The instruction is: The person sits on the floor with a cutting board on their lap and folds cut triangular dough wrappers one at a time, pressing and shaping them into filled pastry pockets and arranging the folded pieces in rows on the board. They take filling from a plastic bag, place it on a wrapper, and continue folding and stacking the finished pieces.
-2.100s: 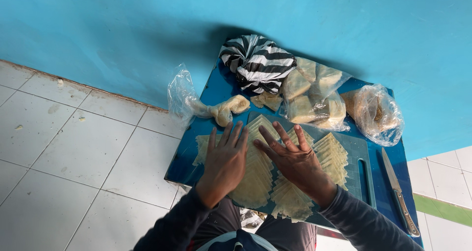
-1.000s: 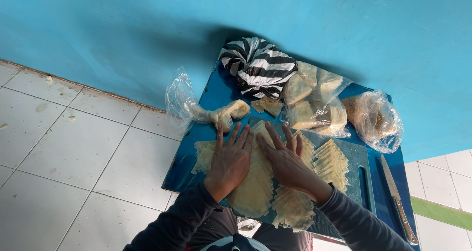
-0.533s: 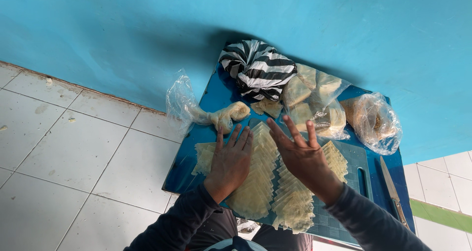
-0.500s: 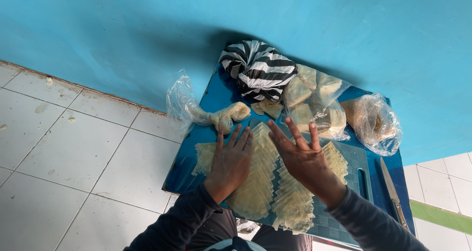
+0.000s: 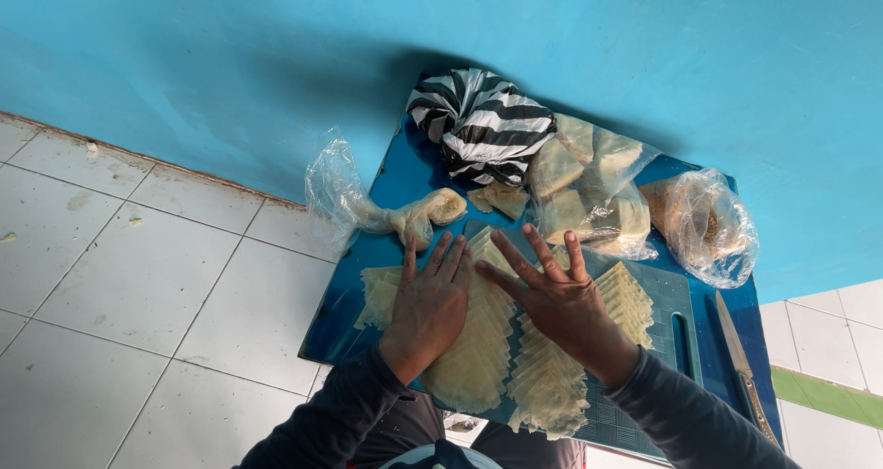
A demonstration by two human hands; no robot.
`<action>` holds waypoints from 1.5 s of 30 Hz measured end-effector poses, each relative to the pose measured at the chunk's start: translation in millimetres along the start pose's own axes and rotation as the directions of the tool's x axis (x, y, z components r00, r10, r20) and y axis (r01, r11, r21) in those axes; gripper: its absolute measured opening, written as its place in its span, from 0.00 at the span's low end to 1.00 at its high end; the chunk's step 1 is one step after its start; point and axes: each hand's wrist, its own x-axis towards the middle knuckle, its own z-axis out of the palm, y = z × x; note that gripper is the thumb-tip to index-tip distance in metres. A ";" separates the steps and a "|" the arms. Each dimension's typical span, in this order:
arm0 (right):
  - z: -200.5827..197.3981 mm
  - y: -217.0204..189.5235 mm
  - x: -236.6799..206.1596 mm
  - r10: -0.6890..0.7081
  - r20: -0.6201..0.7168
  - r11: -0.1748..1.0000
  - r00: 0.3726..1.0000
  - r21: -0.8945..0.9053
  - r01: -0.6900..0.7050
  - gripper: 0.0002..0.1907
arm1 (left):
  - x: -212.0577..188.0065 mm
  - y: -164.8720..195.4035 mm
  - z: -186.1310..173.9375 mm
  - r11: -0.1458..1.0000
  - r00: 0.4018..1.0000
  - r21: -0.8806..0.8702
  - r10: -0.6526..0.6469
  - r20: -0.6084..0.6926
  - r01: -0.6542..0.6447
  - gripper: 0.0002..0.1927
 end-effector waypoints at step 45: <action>32.0 28.3 22.2 0.106 0.103 0.967 0.989 0.221 -0.126 0.36 | 2.9 -1.9 4.6 1.000 1.000 -0.015 -0.003 0.010 0.003 0.28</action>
